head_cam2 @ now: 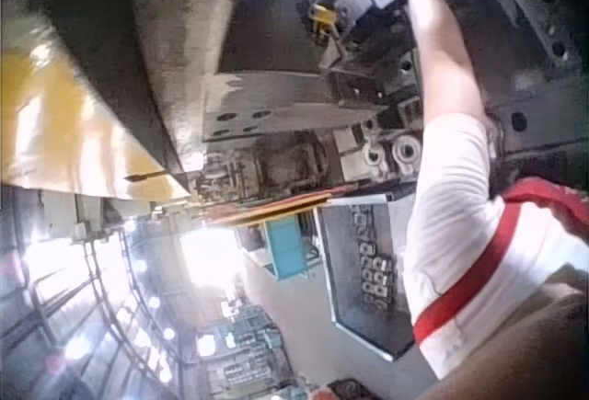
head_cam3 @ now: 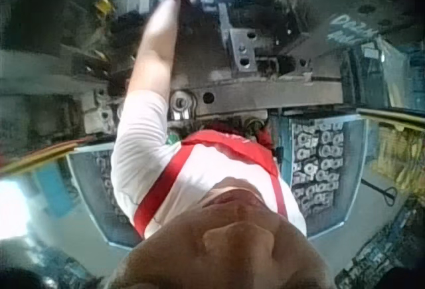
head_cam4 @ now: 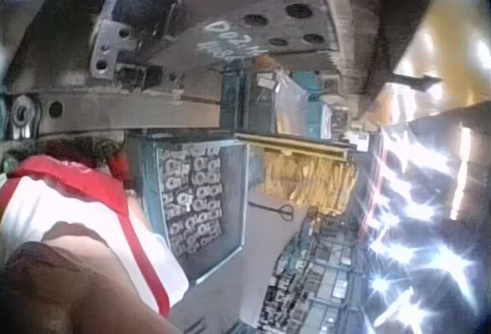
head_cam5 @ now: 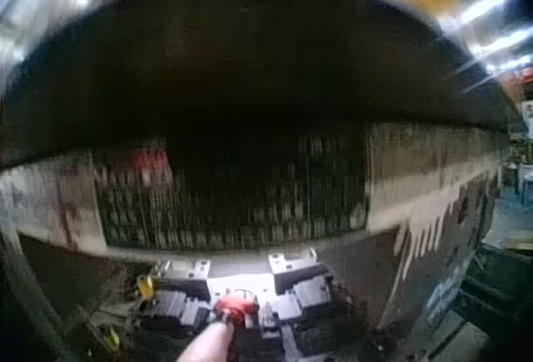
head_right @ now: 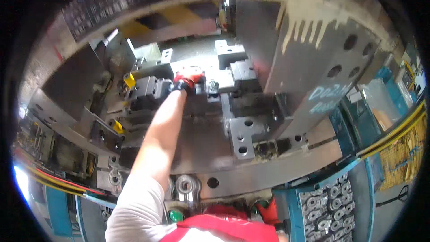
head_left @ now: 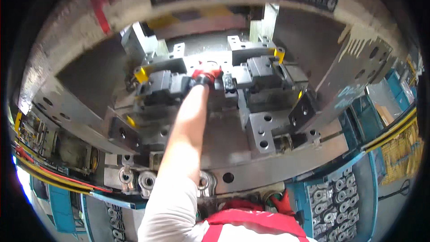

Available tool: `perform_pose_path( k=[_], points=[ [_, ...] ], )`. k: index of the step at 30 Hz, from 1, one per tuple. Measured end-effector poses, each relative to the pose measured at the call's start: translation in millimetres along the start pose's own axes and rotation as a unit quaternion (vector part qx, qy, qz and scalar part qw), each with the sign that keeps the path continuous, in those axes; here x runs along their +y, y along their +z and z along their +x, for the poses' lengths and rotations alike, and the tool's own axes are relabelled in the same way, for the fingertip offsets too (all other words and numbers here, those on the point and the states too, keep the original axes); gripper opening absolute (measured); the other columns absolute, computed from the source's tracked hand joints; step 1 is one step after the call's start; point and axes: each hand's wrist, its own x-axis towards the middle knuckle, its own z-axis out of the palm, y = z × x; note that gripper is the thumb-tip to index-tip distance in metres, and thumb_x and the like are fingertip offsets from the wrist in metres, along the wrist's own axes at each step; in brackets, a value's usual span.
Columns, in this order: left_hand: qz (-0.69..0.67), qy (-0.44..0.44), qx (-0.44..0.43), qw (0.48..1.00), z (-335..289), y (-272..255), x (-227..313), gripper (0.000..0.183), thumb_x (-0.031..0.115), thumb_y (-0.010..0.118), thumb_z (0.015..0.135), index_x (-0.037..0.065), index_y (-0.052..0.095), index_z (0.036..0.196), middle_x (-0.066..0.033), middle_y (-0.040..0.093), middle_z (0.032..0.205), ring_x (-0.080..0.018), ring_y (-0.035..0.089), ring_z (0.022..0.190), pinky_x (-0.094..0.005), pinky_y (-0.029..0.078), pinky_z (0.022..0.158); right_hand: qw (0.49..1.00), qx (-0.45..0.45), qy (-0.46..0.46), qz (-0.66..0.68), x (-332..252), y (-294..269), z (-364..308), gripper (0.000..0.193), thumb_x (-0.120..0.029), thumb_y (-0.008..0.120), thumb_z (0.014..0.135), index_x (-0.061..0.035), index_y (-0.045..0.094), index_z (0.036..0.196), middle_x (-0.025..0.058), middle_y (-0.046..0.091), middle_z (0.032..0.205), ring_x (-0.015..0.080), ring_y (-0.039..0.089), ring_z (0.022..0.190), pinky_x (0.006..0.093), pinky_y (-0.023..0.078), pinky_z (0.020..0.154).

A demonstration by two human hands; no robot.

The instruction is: Operating a metal stamping press by loading blanks, triggering the press with dual safety buttons, and unloading formed parts into a bin.

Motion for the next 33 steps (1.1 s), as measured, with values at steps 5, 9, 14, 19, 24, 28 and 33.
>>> perform_pose_path(
  k=[5,9,14,19,24,28,33],
  points=[
    [-0.042,-0.034,0.192,0.980,-33.1,-46.2,-15.1,0.061,0.048,0.056,0.072,0.000,0.056,0.109,-0.0205,0.058,0.108,-0.0315,0.056,0.099,-0.0387,0.044,0.084,1.000,-0.021,-0.004,0.009,-2.4,-3.3,11.1,0.099,-0.043,0.069,0.068,0.0066,0.015,0.134,0.0291,0.038,0.125,0.0391,0.038,0.118,0.0401,0.033,0.097],
    [0.028,0.065,0.066,0.995,-55.0,-63.5,-7.7,0.063,0.057,0.051,0.074,0.012,0.051,0.118,-0.0155,0.056,0.112,-0.0282,0.051,0.109,-0.0360,0.042,0.090,1.000,-0.029,0.000,-0.003,7.5,-9.9,17.3,0.096,-0.039,0.070,0.070,0.0090,0.015,0.133,0.0287,0.035,0.128,0.0364,0.035,0.120,0.0382,0.031,0.099],
    [-0.055,-0.030,0.135,0.989,-64.2,-13.3,-14.5,0.084,0.056,0.056,0.069,0.004,0.032,0.131,-0.0199,0.048,0.122,-0.0318,0.049,0.111,-0.0386,0.039,0.093,0.998,-0.037,-0.049,-0.004,0.0,-7.8,17.1,0.094,-0.037,0.070,0.071,0.0112,0.016,0.132,0.0301,0.033,0.129,0.0355,0.034,0.122,0.0372,0.029,0.100],
    [0.009,-0.104,0.123,0.987,-57.1,14.8,33.5,0.101,0.064,0.060,0.062,0.011,0.017,0.138,-0.0214,0.035,0.133,-0.0365,0.039,0.120,-0.0455,0.033,0.097,0.998,0.015,-0.062,-0.018,15.2,-1.1,-5.3,0.097,-0.042,0.068,0.071,0.0104,0.014,0.132,0.0309,0.034,0.127,0.0385,0.034,0.121,0.0392,0.029,0.099],
    [0.029,-0.126,0.018,0.991,8.9,35.5,41.0,0.094,0.051,0.058,0.066,0.010,0.014,0.138,-0.0212,0.036,0.133,-0.0309,0.040,0.120,-0.0401,0.035,0.096,0.995,0.074,-0.016,-0.066,23.8,8.2,-21.2,0.099,-0.045,0.070,0.065,0.0060,0.019,0.132,0.0329,0.039,0.122,0.0440,0.040,0.113,0.0437,0.034,0.094],
    [0.017,-0.087,0.103,0.991,72.0,39.5,-24.3,0.100,0.049,0.058,0.064,0.004,0.009,0.139,-0.0176,0.053,0.117,-0.0276,0.054,0.105,-0.0335,0.044,0.087,0.995,0.052,-0.040,-0.074,13.8,11.1,-11.7,0.098,-0.042,0.069,0.068,0.0050,0.015,0.134,0.0321,0.039,0.121,0.0433,0.040,0.113,0.0438,0.035,0.094],
    [-0.110,-0.036,0.142,0.983,-39.6,-20.4,2.7,0.111,0.051,0.067,0.059,0.001,0.008,0.138,-0.0221,0.056,0.110,-0.0332,0.055,0.102,-0.0362,0.044,0.084,0.997,0.022,-0.009,-0.068,2.9,4.6,-3.7,0.095,-0.040,0.070,0.069,0.0072,0.017,0.133,0.0317,0.036,0.125,0.0412,0.039,0.116,0.0417,0.033,0.096]
  ],
)
